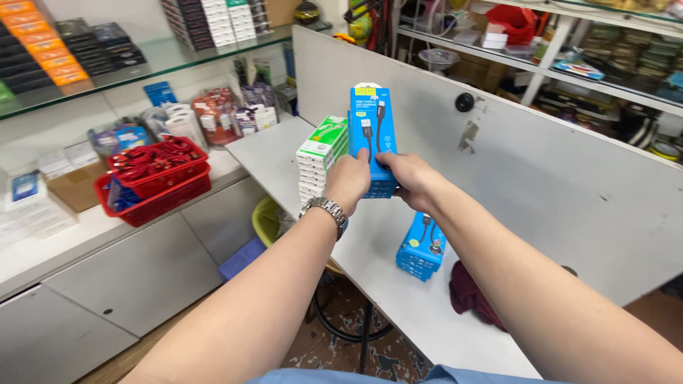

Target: The person picks up boxes of electronic accessories from a counter, wipes them with a cloth, and places them on a glass shelf. They repeat this process for multiple items, including blue and green boxes, and also handle a white wireless earbud case.

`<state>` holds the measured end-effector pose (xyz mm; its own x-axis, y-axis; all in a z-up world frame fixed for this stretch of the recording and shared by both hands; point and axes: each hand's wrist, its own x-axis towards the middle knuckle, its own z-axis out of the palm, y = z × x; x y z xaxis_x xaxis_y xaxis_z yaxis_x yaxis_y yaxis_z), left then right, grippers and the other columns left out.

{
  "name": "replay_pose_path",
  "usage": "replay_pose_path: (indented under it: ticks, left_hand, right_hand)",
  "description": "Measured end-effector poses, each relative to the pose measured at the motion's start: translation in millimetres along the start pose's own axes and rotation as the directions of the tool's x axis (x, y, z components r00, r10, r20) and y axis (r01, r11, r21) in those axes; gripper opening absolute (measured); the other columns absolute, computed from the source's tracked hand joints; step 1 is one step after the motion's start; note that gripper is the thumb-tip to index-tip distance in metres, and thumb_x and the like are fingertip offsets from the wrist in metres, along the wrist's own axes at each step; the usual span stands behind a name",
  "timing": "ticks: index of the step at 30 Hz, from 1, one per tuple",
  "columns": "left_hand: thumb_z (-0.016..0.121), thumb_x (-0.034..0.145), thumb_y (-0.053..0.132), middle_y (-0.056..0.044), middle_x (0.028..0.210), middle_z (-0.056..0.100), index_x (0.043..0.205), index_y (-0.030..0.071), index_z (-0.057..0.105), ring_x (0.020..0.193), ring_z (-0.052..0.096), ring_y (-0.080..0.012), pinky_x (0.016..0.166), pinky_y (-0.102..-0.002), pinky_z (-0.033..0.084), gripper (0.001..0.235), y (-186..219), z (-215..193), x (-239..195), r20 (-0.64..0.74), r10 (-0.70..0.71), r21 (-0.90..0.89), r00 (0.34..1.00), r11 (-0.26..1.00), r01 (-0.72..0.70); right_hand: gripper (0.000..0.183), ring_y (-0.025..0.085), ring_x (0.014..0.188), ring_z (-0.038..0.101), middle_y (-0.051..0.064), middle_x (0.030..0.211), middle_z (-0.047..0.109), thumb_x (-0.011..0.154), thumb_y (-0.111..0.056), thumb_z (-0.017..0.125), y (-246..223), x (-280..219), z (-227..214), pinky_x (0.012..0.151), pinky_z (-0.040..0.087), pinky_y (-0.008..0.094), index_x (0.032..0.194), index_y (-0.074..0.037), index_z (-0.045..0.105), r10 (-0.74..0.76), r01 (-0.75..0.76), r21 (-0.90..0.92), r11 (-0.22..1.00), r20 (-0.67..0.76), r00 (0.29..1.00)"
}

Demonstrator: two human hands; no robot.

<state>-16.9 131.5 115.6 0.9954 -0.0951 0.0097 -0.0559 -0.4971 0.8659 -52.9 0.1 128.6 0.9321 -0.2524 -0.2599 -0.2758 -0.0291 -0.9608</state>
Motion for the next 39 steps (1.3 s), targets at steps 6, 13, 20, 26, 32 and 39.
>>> replay_pose_path:
  ticks: [6,13,20,26,32,39]
  left_hand:
    - [0.047,0.101,0.044,-0.026,0.12,0.071,0.115,-0.003,0.071,0.114,0.067,-0.0405,0.098,-0.048,0.051,0.055,-18.0,-63.9,13.9,-0.116,-0.12,-0.064,0.986,0.992,0.113]
    - [0.051,0.1,0.045,-0.026,0.122,0.07,0.118,-0.003,0.07,0.115,0.068,-0.0387,0.097,-0.047,0.052,0.055,-55.8,-135.0,46.1,-0.212,-0.202,-0.13,0.956,0.976,0.177]
    - [0.051,0.098,0.046,-0.026,0.122,0.07,0.119,-0.002,0.07,0.114,0.068,-0.0383,0.098,-0.046,0.052,0.056,-104.8,-217.6,112.3,-0.258,-0.234,-0.098,0.937,0.972,0.215]
    - [0.048,0.099,0.046,-0.026,0.123,0.069,0.118,-0.003,0.07,0.115,0.068,-0.0393,0.098,-0.047,0.052,0.057,-150.1,-295.3,193.1,-0.255,-0.191,-0.063,0.948,0.981,0.181]
    - [0.051,0.096,0.045,-0.026,0.124,0.069,0.121,-0.003,0.068,0.113,0.068,-0.0385,0.095,-0.045,0.053,0.057,-172.7,-352.7,258.1,-0.236,-0.203,-0.119,0.95,0.977,0.179]
    - [0.053,0.092,0.04,-0.023,0.118,0.072,0.122,-0.006,0.066,0.104,0.075,-0.034,0.083,-0.045,0.059,0.057,-173.7,-388.8,340.2,-0.153,-0.258,-0.392,0.954,0.902,0.181]
  right_hand:
    - [0.038,0.024,0.105,0.067,0.013,0.12,0.07,0.099,-0.032,0.057,-29.3,19.3,67.0,0.094,0.055,0.041,0.125,-0.004,0.061,-0.001,0.015,-0.088,0.996,0.162,0.987]
    - [0.041,0.025,0.103,0.068,0.014,0.116,0.071,0.099,-0.03,0.058,-45.6,56.1,149.8,0.093,0.057,0.043,0.123,0.002,0.064,-0.023,0.043,-0.053,0.998,0.319,0.947]
    - [0.041,0.025,0.098,0.068,0.015,0.113,0.071,0.098,-0.031,0.06,-70.6,109.8,254.8,0.088,0.056,0.043,0.123,0.002,0.064,-0.012,0.052,-0.106,0.993,0.347,0.938]
    - [0.038,0.025,0.098,0.068,0.013,0.11,0.071,0.095,-0.031,0.065,-100.7,165.9,351.0,0.088,0.057,0.045,0.119,-0.001,0.066,-0.023,0.051,-0.075,0.996,0.337,0.941]
    - [0.037,0.021,0.1,0.068,0.009,0.11,0.073,0.094,-0.036,0.065,-131.8,208.2,418.2,0.088,0.056,0.042,0.117,-0.007,0.068,-0.016,0.064,-0.16,0.985,0.28,0.96]
    - [0.035,0.02,0.099,0.069,0.007,0.112,0.072,0.094,-0.036,0.065,-170.3,279.6,453.8,0.088,0.056,0.041,0.118,-0.01,0.067,-0.027,0.061,-0.124,0.99,0.256,0.966]
